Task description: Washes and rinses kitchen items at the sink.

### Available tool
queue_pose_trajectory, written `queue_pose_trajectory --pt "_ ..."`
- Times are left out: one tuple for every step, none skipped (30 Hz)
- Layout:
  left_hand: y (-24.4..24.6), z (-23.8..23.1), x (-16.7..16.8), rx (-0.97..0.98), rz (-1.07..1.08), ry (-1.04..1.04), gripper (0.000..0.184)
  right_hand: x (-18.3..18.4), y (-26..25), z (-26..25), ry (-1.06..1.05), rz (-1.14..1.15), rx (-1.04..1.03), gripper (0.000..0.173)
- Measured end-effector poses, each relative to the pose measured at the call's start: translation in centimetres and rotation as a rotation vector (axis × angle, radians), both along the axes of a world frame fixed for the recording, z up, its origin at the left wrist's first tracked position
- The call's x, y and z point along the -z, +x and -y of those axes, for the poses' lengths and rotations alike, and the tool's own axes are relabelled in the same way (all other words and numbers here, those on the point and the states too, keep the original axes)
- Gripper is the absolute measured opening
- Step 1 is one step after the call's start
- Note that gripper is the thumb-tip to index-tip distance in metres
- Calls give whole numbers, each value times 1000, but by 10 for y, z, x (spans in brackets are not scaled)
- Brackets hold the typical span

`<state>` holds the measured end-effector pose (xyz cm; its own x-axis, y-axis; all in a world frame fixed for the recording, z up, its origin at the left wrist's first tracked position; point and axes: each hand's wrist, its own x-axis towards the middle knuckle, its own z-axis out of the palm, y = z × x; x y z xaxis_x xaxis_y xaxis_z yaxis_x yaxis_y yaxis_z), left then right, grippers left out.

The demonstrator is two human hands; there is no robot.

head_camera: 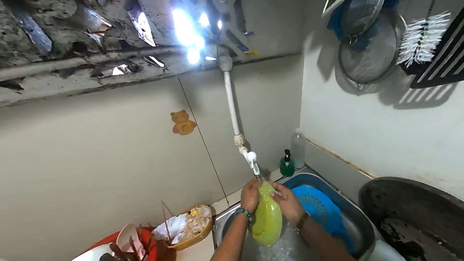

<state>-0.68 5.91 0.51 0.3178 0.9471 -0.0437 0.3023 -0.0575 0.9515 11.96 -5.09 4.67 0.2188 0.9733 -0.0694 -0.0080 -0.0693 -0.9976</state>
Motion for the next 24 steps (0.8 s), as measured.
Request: queue_pose_trajectory --pt "-9 -1 4 -36 1 -86 53 -3 1 1 7 -37 22 44" --pt "-17 0 11 -85 14 -165 62 -5 1 0 16 -72 49 43" --pt "-24 4 20 -139 29 -214 70 -4 2 -4 24 -106 82 42" --pt "-28 9 27 -191 57 -235 72 -4 2 -9 21 -137 117 41" --pt "-29 15 32 -238 94 -234 68 -2 1 -14 12 -165 143 40" --pt "-29 20 36 -282 124 -214 61 1 -2 -20 0 -189 169 40" --pt "-28 26 39 -316 133 -185 55 5 -6 -25 -11 -208 199 39" --pt "-25 30 43 -331 118 -145 52 9 -10 -31 -20 -214 225 39" --pt "-22 36 44 -321 84 -104 53 13 -15 -36 -30 -203 242 39" --pt "-18 42 43 -291 51 -63 53 16 -21 -41 -44 -181 250 41" --pt "-13 50 40 -256 7 -18 53 19 -26 -45 -63 -161 250 43" --pt "-8 58 35 -212 -41 29 53 21 -30 -49 -91 -140 246 44" --pt "-4 65 29 -165 -82 76 54 20 -32 -53 -130 -124 237 44" --pt "-2 71 25 -106 -120 126 56 17 -34 -55 -170 -107 229 42" --pt "0 75 24 -68 -139 178 56 14 -34 -58 -204 -88 219 38" --pt "1 78 24 -47 -152 229 54 12 -33 -59 -228 -72 201 34" --pt "1 79 25 -24 -174 260 52 9 -32 -58 -244 -66 179 32" --pt "1 79 25 1 -190 265 50 6 -31 -56 -250 -72 163 32" --pt "2 78 23 24 -198 248 50 4 -31 -54 -243 -87 150 32" --pt "2 76 22 38 -192 227 51 1 -31 -49 -232 -115 132 32" --pt "3 74 22 45 -167 200 52 -2 -32 -45 -216 -148 110 33" --pt "4 71 22 40 -127 181 52 -1 -33 -41 -195 -168 82 35" --pt "6 68 25 33 -87 172 53 1 -33 -38 -174 -158 44 40" --pt "7 65 28 23 -53 162 53 4 -32 -37 -156 -130 6 46"
